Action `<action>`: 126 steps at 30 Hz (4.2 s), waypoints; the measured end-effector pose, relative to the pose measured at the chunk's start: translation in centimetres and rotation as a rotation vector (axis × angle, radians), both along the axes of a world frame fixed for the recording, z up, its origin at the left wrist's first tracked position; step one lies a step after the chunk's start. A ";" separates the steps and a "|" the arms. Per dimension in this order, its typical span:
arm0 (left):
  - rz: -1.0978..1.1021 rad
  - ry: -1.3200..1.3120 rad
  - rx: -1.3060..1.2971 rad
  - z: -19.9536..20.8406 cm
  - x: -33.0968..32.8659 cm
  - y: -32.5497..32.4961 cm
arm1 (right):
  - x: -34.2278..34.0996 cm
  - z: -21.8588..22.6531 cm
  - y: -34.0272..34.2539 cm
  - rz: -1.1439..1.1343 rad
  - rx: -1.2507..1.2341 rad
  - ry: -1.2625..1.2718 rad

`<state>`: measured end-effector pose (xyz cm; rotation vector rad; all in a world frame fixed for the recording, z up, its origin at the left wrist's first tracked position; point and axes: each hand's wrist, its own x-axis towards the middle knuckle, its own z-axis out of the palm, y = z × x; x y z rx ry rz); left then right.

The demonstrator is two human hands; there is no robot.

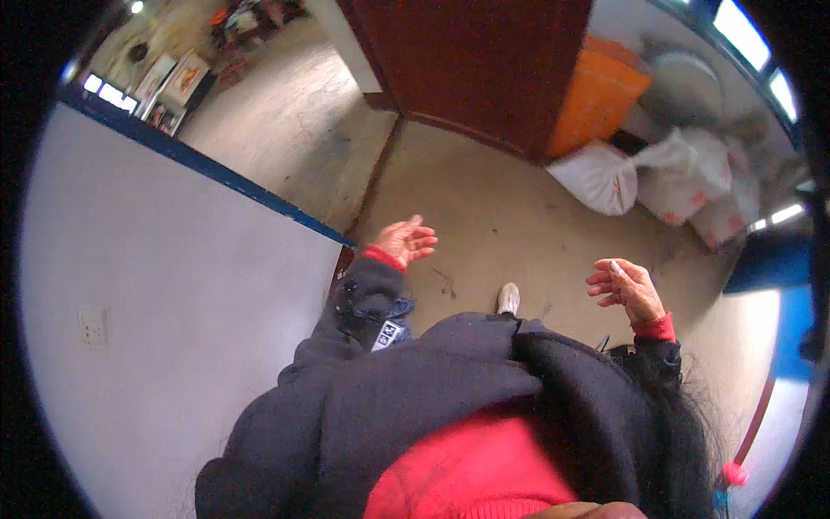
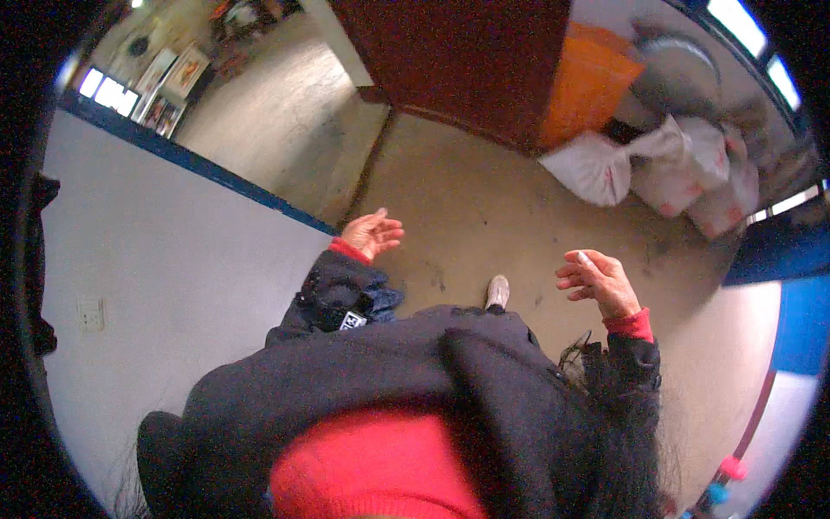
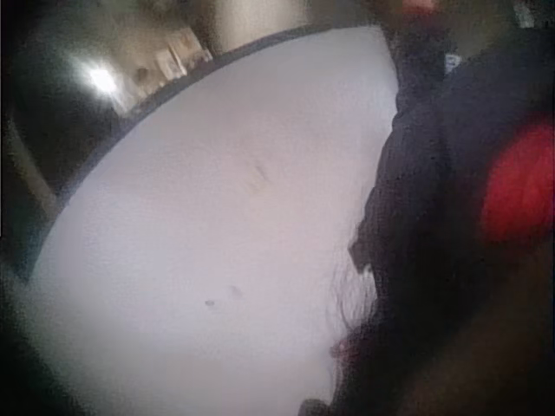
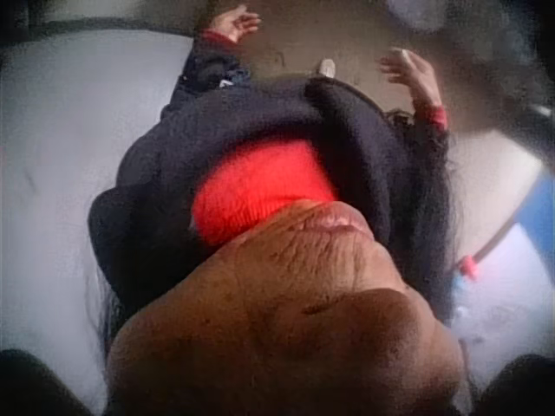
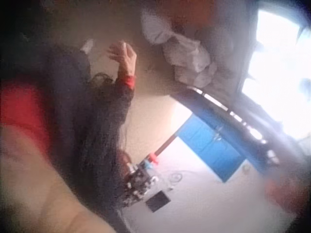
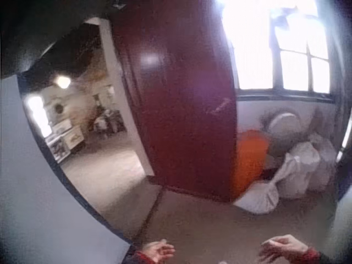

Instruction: The person ladles soup from a wok into a bowl, then transfers stir-fried food from a plate into the wok. They carry a bowl of greens to a table, uncover the table, and place the soup bowl on the dining table.

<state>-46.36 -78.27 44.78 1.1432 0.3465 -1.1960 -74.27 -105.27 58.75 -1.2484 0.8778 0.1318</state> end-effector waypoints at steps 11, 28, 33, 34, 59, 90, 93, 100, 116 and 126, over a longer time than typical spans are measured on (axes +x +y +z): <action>0.712 -0.004 0.377 -0.9 0.0 6.2 | 16.7 -8.9 -9.7 0.358 0.116 0.122; 0.935 -0.110 0.325 -4.7 15.6 7.4 | 54.3 -16.9 -5.6 0.855 0.216 -0.093; 1.124 -0.047 0.512 -5.4 18.8 10.0 | 63.5 -21.6 -2.0 0.977 0.339 -0.100; 1.185 -0.037 0.534 -5.3 19.3 10.8 | 65.6 -22.1 -1.3 0.987 0.365 -0.102; 1.324 -0.165 0.617 -14.0 50.9 27.9 | 99.6 -31.5 8.1 0.840 0.267 -0.051; 1.171 -1.665 1.197 -0.2 90.7 39.4 | 149.4 -20.8 30.0 1.276 -0.103 -1.133; 1.093 -1.588 1.165 -1.2 93.7 40.6 | 152.9 -21.9 31.8 1.291 -0.069 -1.117; 1.217 -1.397 1.111 -5.9 99.8 42.5 | 162.0 -24.4 38.0 1.477 0.064 -1.335; 1.630 -0.252 1.706 -5.5 89.6 53.3 | 180.0 -32.5 55.5 1.898 0.103 -0.913; 2.498 -0.147 1.795 -13.7 79.3 55.7 | 188.9 -36.0 63.5 1.842 0.049 -0.652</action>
